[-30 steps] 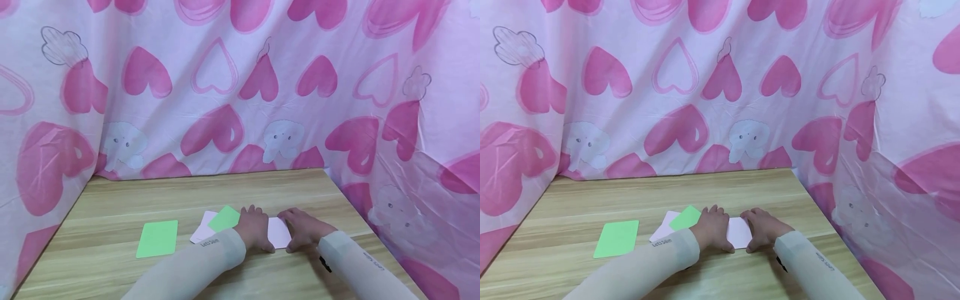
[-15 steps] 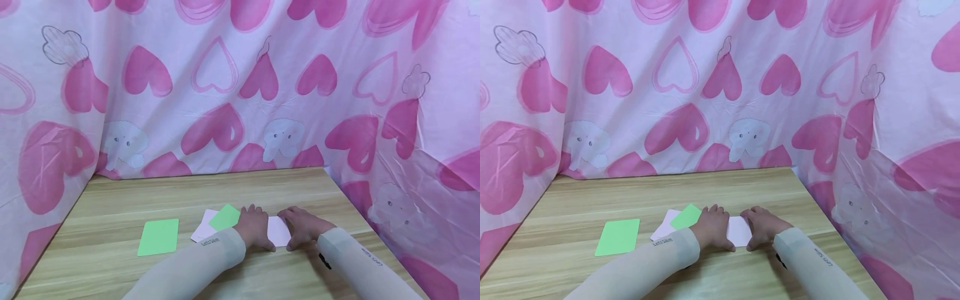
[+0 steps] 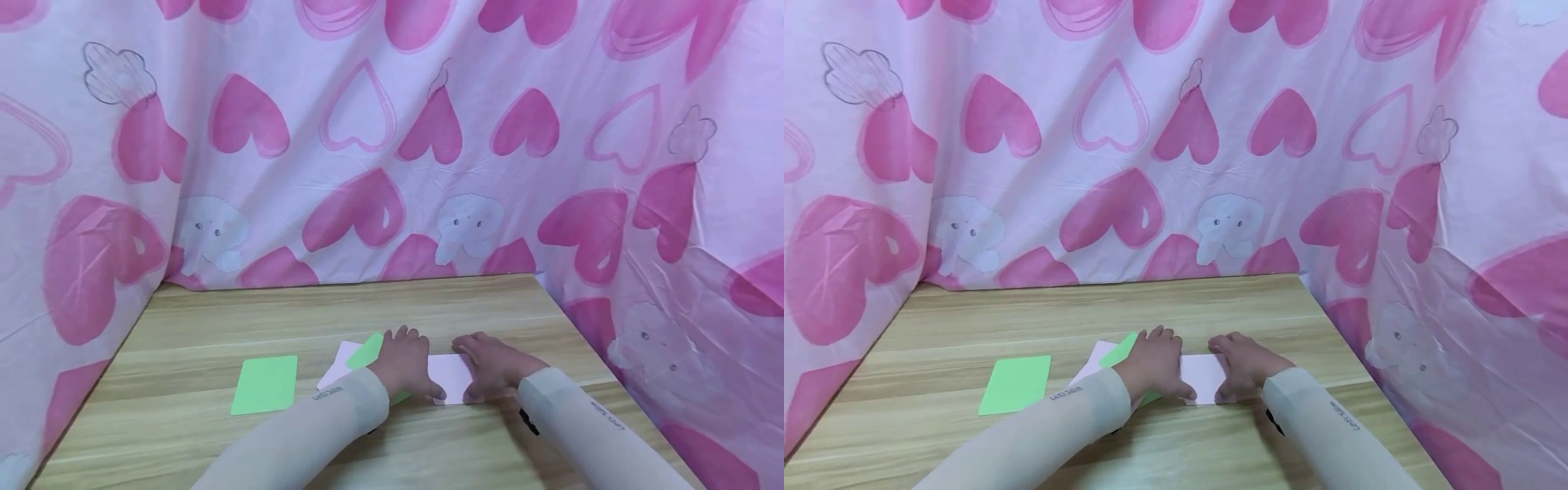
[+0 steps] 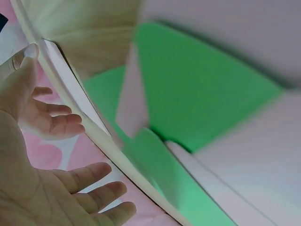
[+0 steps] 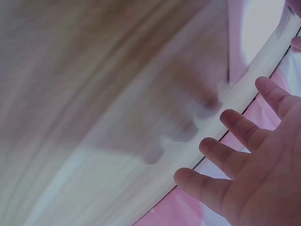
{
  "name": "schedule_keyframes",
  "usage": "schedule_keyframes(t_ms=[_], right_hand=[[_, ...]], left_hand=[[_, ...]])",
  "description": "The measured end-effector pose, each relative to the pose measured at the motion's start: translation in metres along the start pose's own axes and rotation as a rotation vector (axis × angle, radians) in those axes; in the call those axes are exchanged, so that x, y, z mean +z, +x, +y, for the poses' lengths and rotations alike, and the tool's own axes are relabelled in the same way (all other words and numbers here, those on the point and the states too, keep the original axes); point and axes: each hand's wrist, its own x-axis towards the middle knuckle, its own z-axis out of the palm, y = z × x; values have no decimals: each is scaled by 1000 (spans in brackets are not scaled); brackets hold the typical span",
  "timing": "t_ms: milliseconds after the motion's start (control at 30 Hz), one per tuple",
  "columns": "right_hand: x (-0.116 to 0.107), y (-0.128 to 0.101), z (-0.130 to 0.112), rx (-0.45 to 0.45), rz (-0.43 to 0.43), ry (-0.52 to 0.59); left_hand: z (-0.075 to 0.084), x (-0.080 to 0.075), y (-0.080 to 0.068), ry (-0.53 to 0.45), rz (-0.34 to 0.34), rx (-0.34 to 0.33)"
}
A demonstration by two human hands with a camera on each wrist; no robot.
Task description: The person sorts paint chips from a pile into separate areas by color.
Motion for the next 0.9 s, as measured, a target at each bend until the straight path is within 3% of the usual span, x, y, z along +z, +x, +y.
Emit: schedule_keyframes(t_ms=[267,567,900], right_hand=[[-8,14,-17,-69,7,83],[-9,34,-42,-149,10,46],[-12,52,-70,-228,-20,-4]], left_hand=[[-26,-1,-11,-42,0,-87],[-51,0,-31,-57,25,-220],[-65,-2,-52,-51,18,-287]])
